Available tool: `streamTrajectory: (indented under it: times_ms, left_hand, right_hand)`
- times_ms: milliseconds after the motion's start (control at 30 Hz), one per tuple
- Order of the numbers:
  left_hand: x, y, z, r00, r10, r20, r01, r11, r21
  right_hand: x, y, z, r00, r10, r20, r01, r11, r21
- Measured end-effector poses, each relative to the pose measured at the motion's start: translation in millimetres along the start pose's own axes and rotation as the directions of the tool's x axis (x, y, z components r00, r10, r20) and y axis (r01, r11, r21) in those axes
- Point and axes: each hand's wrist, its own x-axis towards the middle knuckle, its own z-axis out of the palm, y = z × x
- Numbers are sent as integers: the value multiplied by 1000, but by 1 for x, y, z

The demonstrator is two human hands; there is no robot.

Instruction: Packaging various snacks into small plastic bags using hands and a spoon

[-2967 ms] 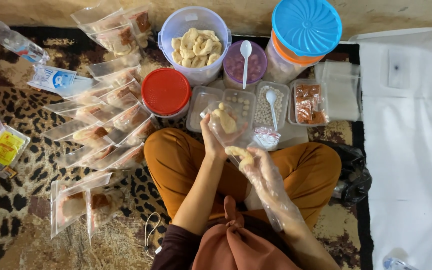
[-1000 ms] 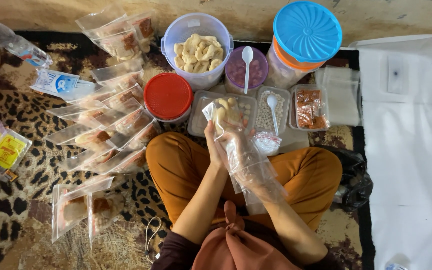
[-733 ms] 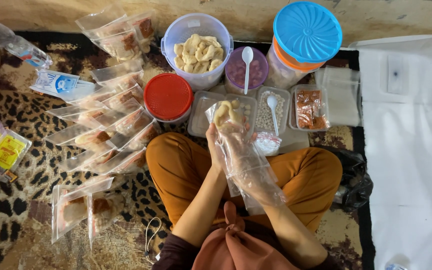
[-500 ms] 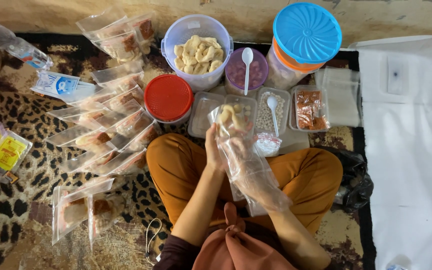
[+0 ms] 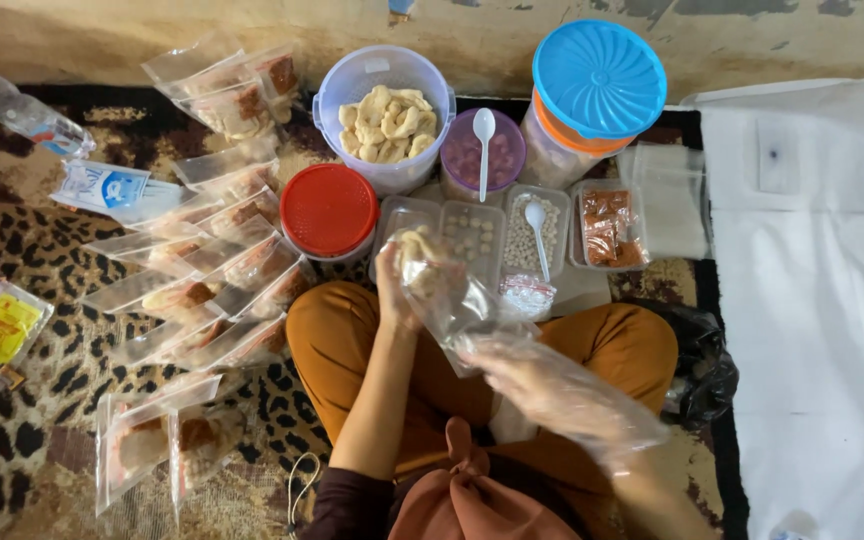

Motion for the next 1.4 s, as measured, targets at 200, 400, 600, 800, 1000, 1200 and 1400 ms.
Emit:
streamTrajectory:
  times_ms: [200,400,600,800,1000,1200,1400]
  left_hand:
    - [24,14,-15,994,-63,95,79,980,-184]
    - [24,16,-9,972,-128,195,170,962,-214]
    - [34,19,-15,970,-144,199,185,960,-210]
    - [41,15,-16,969,-183,167,216,954,-209]
    - [35,17,-4,971,-188,146,215,955,-204]
    - [42,16,-10,976,-203,74,214,953,-216]
    - [35,20,-2,979,-175,103,196,948,-251]
  right_hand:
    - [-8,35,-69,972,111,-205,-146,976,-163]
    - [68,123,-135,719,82,-690,-210,972,-103]
    - [113,222,-160,624,-518,-585,-234,590,-773]
    - [124,265,-164,673,-561,-482,-326,360,-874]
    - [164,241,-137,536,-646,-543,-233,505,-831]
    - [243,174,-61,605,-714,-352,-15,432,-902]
    - [300,163,-37,596,-798,-94,143,220,-965]
